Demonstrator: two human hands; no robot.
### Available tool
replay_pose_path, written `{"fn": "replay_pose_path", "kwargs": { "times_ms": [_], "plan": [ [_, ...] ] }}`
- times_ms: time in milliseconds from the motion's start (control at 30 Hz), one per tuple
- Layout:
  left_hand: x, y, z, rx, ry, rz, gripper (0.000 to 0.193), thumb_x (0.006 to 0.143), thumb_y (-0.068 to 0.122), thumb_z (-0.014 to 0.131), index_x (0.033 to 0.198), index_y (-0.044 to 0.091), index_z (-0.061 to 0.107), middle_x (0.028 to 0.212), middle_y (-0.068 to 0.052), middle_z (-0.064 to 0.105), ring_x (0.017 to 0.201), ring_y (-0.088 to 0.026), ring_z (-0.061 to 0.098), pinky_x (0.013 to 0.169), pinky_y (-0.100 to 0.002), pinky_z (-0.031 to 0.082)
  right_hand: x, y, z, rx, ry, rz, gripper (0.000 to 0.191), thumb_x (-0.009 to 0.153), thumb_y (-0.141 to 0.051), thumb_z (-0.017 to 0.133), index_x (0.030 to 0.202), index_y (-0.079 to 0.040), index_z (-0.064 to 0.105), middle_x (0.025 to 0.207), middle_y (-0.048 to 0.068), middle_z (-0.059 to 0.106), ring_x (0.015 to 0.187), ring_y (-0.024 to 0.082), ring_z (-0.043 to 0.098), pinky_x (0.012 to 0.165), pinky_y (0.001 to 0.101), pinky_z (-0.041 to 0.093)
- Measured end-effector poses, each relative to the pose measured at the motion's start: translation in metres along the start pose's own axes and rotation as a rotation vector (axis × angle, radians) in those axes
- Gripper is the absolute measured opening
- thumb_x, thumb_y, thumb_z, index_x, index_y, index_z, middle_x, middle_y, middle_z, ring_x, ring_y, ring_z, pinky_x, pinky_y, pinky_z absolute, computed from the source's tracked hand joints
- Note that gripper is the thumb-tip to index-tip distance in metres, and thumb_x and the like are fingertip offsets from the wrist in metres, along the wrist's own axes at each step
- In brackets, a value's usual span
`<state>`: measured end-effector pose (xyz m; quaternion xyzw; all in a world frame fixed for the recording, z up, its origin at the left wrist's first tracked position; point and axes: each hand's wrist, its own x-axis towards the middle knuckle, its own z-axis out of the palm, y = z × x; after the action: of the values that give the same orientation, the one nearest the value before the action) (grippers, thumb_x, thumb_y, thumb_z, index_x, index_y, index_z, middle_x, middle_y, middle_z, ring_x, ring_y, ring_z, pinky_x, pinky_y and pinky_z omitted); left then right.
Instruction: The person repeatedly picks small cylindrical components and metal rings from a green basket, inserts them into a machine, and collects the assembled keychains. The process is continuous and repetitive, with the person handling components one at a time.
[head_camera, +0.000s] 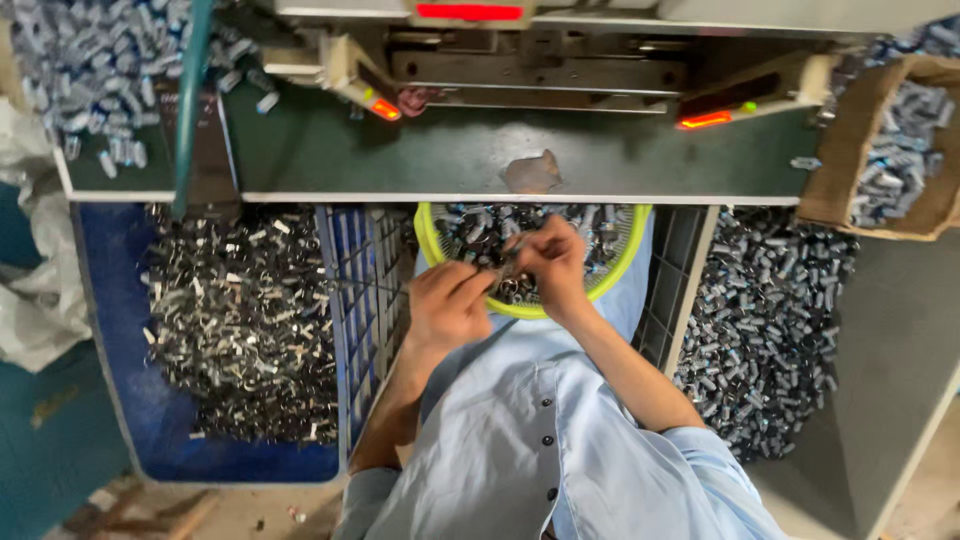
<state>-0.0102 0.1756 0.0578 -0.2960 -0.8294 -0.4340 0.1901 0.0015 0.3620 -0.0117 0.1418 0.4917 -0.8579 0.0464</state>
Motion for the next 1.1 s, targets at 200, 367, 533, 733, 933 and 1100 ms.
{"fn": "replay_pose_path", "kwargs": {
  "times_ms": [200,367,533,733,933,1100],
  "plan": [
    [-0.032,-0.038,-0.048,-1.864,0.277,-0.217,0.049,0.094,0.053,0.058,0.103,0.005,0.061,0.063,-0.001,0.055,0.054,-0.018,0.061,0.050,-0.034,0.053,0.035,-0.062,0.010,-0.058,-0.059,-0.397,0.040,0.087,0.023,0.063,0.100,-0.009,0.042,0.095,0.010,0.061,0.096,0.027,0.072,0.071,0.0352,0.060],
    [-0.054,-0.035,-0.031,-1.656,0.241,-0.733,0.061,0.093,0.063,0.059,0.113,0.006,0.065,0.082,-0.014,0.067,0.067,-0.025,0.063,0.060,-0.036,0.052,0.112,-0.130,0.028,-0.874,-0.099,-1.040,0.035,0.082,0.023,0.052,0.112,0.005,0.055,0.107,0.019,0.071,0.091,0.022,0.075,0.076,0.0343,0.061],
    [-0.056,-0.034,-0.012,-1.264,0.145,-0.571,0.056,0.099,0.055,0.063,0.116,0.001,0.064,0.089,-0.014,0.065,0.077,-0.023,0.061,0.069,-0.033,0.049,0.149,-0.157,0.040,-1.276,-0.143,-1.176,0.037,0.072,0.016,0.058,0.103,-0.001,0.066,0.099,0.007,0.072,0.087,0.030,0.074,0.075,0.0415,0.057],
    [-0.035,-0.028,0.011,-0.487,-0.238,-0.793,0.025,0.094,0.024,0.073,0.109,0.005,0.073,0.079,-0.006,0.067,0.068,-0.016,0.060,0.063,-0.028,0.047,0.103,-0.157,0.025,-1.255,-0.210,-1.102,0.030,0.080,0.011,0.065,0.105,-0.004,0.071,0.097,0.014,0.074,0.088,0.032,0.072,0.081,0.0437,0.056],
    [-0.020,-0.002,0.042,-0.219,-0.331,-0.694,0.018,0.086,0.016,0.077,0.101,0.007,0.071,0.092,-0.008,0.069,0.069,-0.023,0.068,0.062,-0.033,0.055,-0.001,-0.111,-0.004,-1.113,0.070,-1.015,0.027,0.075,0.018,0.064,0.091,0.000,0.074,0.092,0.012,0.075,0.081,0.027,0.074,0.075,0.0336,0.059],
    [0.000,-0.002,0.099,0.022,-0.240,-0.329,0.026,0.087,0.021,0.077,0.101,0.002,0.066,0.089,-0.013,0.065,0.077,-0.035,0.066,0.065,-0.042,0.054,-0.040,-0.086,-0.034,-1.076,0.227,-0.716,0.025,0.080,0.019,0.068,0.094,-0.001,0.073,0.097,0.011,0.076,0.084,0.024,0.075,0.076,0.0330,0.059]
  ]
}}
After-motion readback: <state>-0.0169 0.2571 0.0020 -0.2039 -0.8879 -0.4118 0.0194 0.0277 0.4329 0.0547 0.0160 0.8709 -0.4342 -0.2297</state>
